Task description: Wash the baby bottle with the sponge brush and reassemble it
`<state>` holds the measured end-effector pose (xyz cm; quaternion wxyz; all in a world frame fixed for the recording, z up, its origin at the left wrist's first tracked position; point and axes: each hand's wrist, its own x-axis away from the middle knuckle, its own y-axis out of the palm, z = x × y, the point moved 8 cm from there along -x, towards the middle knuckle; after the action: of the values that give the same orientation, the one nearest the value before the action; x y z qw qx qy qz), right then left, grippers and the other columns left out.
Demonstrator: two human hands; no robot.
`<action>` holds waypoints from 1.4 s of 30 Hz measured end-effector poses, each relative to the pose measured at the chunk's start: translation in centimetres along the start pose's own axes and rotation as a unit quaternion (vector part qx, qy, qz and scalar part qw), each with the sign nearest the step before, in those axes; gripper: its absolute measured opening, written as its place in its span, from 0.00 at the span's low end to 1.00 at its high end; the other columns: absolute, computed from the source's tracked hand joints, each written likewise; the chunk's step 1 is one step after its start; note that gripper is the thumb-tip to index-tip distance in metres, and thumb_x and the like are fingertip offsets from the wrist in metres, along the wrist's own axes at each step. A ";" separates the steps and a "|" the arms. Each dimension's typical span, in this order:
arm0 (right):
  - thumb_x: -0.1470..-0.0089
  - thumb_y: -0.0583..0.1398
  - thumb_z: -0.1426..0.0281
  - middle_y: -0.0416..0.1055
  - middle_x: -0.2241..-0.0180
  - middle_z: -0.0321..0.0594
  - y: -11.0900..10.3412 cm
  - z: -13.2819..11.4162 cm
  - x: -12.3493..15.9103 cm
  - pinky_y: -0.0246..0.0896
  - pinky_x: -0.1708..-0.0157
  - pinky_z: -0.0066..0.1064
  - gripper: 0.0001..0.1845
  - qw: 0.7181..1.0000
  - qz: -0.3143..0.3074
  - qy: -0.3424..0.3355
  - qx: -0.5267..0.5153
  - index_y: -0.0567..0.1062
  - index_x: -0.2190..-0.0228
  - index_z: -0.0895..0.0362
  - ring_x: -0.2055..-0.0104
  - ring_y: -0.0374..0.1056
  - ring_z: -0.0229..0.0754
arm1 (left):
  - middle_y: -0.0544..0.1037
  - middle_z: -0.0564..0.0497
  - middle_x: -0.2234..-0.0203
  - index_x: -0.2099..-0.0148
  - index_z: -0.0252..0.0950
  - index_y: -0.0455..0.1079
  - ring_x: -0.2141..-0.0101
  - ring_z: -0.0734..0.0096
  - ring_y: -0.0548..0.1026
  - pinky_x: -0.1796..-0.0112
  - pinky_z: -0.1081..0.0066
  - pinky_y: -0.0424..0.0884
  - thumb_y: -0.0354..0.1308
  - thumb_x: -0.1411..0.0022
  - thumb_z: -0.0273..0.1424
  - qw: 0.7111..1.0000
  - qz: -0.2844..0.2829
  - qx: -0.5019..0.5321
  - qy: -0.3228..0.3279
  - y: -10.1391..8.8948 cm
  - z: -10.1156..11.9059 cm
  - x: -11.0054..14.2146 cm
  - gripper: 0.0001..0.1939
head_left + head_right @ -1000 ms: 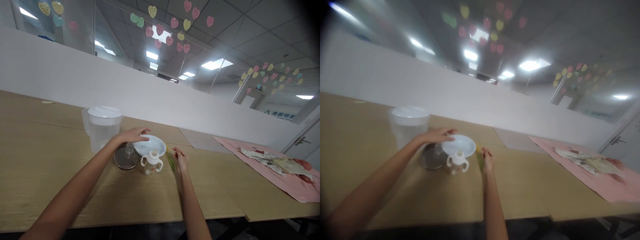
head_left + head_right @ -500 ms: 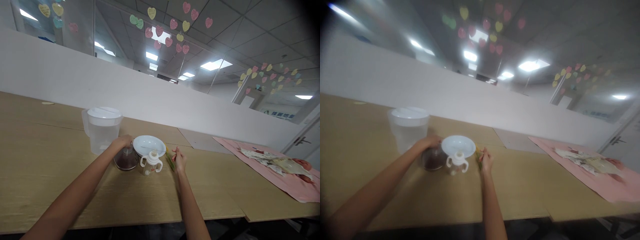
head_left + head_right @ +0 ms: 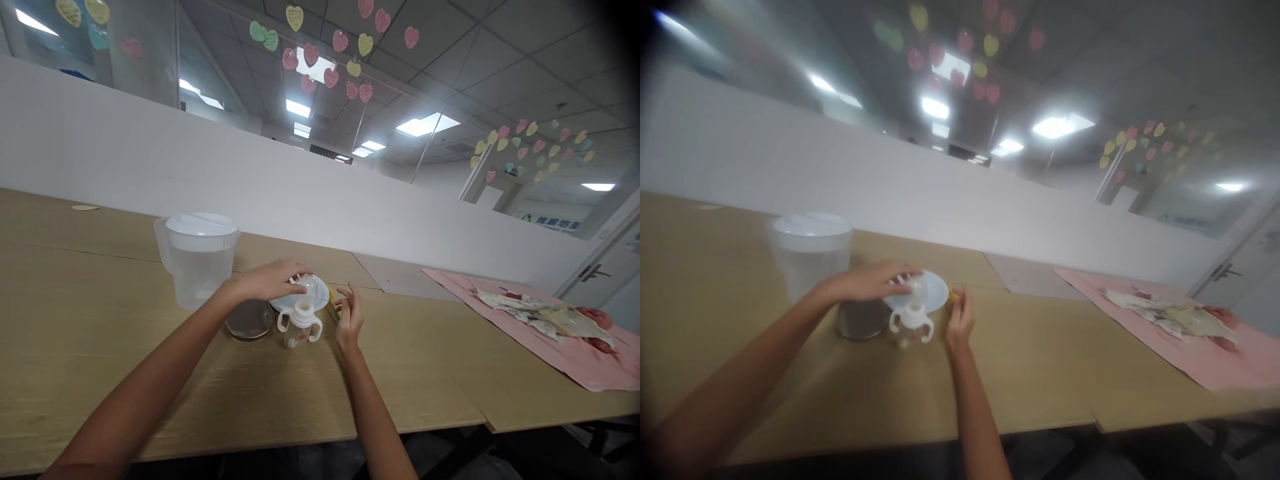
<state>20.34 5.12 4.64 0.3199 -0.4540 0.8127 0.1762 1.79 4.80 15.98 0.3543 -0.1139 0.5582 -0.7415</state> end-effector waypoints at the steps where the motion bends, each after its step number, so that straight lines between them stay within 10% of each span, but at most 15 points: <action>1: 0.48 0.49 0.62 0.66 0.58 0.42 0.3 -0.4 0.3 0.59 0.63 0.32 0.24 1.000 -0.017 -0.015 0.002 0.59 0.49 0.53 0.65 0.64 0.39 | 0.66 0.48 0.51 0.48 0.36 0.60 0.53 0.66 0.64 0.55 0.74 0.58 0.48 0.42 0.39 1.000 -0.016 -0.001 0.002 0.5 0.1 -0.1 0.22; 14: 0.54 0.57 0.62 0.68 0.61 0.46 4.6 -2.3 3.1 0.62 0.63 0.34 0.33 0.963 -0.192 -0.153 0.110 0.56 0.46 0.58 0.65 0.65 0.43 | 0.71 0.50 0.57 0.51 0.38 0.64 0.60 0.68 0.68 0.62 0.75 0.62 0.51 0.45 0.37 0.996 -0.079 0.017 0.028 2.9 1.0 -1.0 0.19; 21: 0.55 0.57 0.56 0.65 0.55 0.49 5.3 -3.9 3.8 0.64 0.60 0.36 0.43 0.936 -0.160 -0.258 0.179 0.47 0.44 0.62 0.56 0.65 0.47 | 0.73 0.51 0.60 0.53 0.38 0.66 0.62 0.69 0.70 0.65 0.77 0.63 0.52 0.48 0.36 0.996 -0.083 0.014 -0.004 2.8 0.6 -1.1 0.19; 42: 0.54 0.56 0.57 0.67 0.57 0.51 5.6 -4.0 4.1 0.66 0.63 0.35 0.39 0.922 -0.133 -0.286 0.222 0.50 0.46 0.63 0.58 0.66 0.47 | 0.72 0.52 0.65 0.54 0.40 0.64 0.64 0.70 0.70 0.67 0.76 0.63 0.54 0.52 0.38 0.996 -0.085 0.024 -0.019 3.3 -0.3 -1.4 0.20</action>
<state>12.58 3.14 4.76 0.6521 -0.4058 0.6366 0.0695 3.95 5.54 13.22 0.3036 -0.1663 0.5216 -0.7798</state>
